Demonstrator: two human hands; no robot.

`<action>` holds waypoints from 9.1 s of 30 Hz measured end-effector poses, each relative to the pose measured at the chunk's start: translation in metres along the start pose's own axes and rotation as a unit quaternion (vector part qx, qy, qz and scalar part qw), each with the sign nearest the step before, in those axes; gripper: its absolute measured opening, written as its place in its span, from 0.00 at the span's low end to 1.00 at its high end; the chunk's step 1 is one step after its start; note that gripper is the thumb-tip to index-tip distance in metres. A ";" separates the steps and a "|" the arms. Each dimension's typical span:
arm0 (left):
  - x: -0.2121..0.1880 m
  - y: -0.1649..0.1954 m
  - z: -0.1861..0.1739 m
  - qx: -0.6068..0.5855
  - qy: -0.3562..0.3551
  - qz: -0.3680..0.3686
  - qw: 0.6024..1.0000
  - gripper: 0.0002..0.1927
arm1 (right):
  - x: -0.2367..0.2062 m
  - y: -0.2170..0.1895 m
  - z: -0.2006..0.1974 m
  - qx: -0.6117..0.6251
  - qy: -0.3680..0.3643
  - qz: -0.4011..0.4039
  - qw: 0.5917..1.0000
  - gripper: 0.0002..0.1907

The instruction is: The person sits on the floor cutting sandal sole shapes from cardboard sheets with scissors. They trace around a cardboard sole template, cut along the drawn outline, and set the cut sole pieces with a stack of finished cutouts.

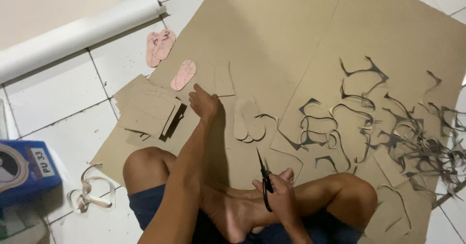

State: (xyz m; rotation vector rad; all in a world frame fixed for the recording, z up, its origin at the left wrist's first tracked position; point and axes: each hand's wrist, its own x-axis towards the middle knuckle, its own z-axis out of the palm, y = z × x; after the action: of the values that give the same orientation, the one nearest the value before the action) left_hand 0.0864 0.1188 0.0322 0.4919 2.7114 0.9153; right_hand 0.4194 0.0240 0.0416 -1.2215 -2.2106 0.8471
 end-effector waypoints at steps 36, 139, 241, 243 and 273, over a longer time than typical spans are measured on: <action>-0.180 -0.012 -0.128 -0.395 -0.409 0.094 0.817 0.27 | 0.003 -0.056 -0.074 0.330 -0.202 0.076 0.919 0.32; -0.207 0.019 -0.202 -0.277 -0.454 0.053 0.845 0.18 | -0.016 -0.087 -0.083 0.296 -0.119 0.076 0.945 0.16; -0.193 0.001 -0.205 -0.389 -0.527 0.068 0.753 0.14 | -0.010 -0.088 -0.096 0.419 -0.215 0.058 0.880 0.39; -0.185 0.002 -0.206 -0.369 -0.552 0.060 0.745 0.14 | -0.011 -0.086 -0.097 0.416 -0.218 0.055 0.881 0.38; -0.196 -0.013 -0.197 -0.465 -0.373 0.127 0.793 0.16 | -0.017 -0.097 -0.099 0.367 -0.233 0.101 0.895 0.38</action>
State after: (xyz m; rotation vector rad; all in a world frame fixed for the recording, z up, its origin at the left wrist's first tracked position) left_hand 0.1986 -0.0734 0.1992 0.7641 1.2785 1.5430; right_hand 0.4378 -0.0023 0.1773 -0.9196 -1.7696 2.0048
